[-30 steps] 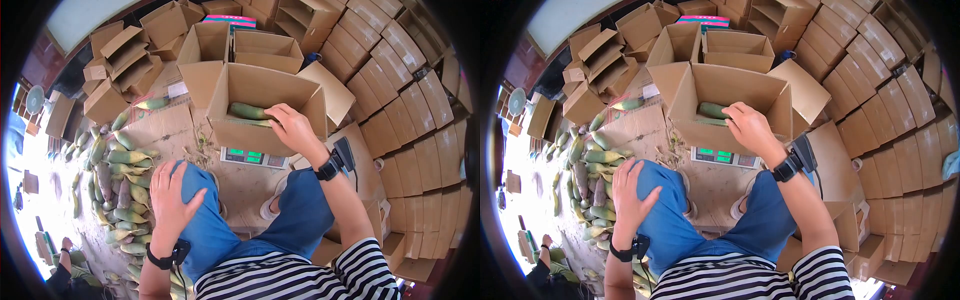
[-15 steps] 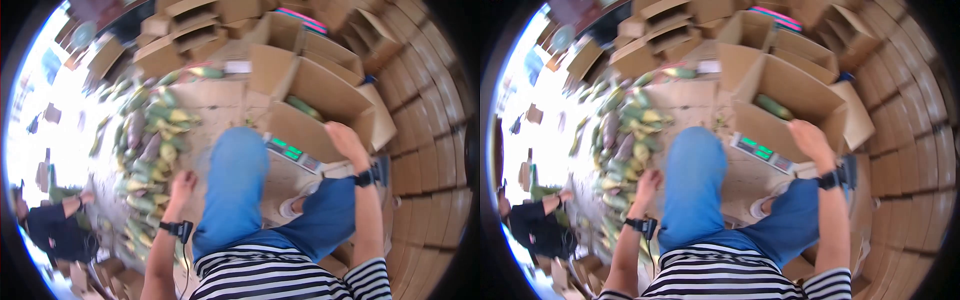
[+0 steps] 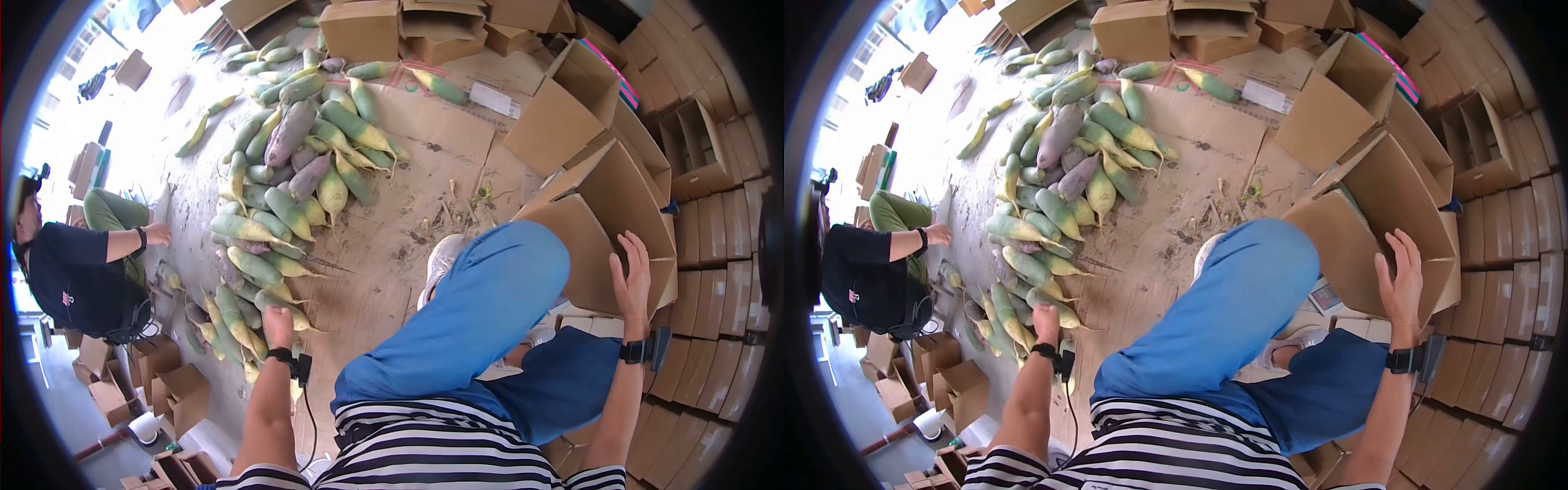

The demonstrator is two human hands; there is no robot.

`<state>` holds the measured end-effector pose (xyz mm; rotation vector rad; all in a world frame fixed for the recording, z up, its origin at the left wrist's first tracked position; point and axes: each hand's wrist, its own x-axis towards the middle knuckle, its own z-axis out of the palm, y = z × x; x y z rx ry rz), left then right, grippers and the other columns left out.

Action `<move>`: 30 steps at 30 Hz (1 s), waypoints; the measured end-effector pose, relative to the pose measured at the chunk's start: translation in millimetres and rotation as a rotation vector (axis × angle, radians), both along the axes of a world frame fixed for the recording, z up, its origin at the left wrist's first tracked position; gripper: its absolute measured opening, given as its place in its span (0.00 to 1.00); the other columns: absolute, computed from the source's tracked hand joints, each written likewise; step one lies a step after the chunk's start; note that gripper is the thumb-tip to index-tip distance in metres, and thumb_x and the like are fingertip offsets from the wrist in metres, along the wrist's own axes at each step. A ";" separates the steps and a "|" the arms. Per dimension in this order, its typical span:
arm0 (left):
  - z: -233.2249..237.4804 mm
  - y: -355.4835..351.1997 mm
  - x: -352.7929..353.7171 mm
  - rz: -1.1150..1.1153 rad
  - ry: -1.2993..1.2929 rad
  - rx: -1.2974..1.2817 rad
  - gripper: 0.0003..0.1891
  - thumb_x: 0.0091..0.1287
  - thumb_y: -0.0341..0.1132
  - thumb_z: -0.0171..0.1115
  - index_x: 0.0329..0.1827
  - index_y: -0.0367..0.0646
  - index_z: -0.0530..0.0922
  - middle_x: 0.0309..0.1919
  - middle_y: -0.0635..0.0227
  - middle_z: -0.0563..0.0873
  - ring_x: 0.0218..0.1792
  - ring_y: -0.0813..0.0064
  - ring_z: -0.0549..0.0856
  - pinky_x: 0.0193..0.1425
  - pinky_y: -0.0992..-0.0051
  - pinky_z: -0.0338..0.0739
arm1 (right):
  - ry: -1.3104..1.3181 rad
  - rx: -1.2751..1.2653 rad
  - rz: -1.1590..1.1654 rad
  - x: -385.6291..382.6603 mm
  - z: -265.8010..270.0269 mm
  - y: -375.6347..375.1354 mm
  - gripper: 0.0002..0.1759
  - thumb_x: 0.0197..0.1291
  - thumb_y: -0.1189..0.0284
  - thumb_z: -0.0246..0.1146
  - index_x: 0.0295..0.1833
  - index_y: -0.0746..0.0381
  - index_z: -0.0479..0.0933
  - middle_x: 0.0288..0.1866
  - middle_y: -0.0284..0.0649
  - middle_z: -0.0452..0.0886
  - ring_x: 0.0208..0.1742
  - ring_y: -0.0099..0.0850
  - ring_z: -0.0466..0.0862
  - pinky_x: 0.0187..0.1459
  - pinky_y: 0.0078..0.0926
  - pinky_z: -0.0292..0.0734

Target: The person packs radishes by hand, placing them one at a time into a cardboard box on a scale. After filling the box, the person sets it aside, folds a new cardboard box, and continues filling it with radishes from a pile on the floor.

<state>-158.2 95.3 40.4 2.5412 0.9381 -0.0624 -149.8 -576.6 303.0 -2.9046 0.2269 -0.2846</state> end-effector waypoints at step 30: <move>92.6 -131.8 59.4 -0.482 -0.224 -0.922 0.31 0.55 0.25 0.71 0.62 0.33 0.68 0.52 0.61 0.80 0.51 0.72 0.81 0.57 0.72 0.77 | -0.123 -0.027 0.060 6.5 -7.8 -1.7 0.26 0.64 0.67 0.62 0.66 0.61 0.70 0.62 0.50 0.75 0.60 0.48 0.77 0.61 0.41 0.75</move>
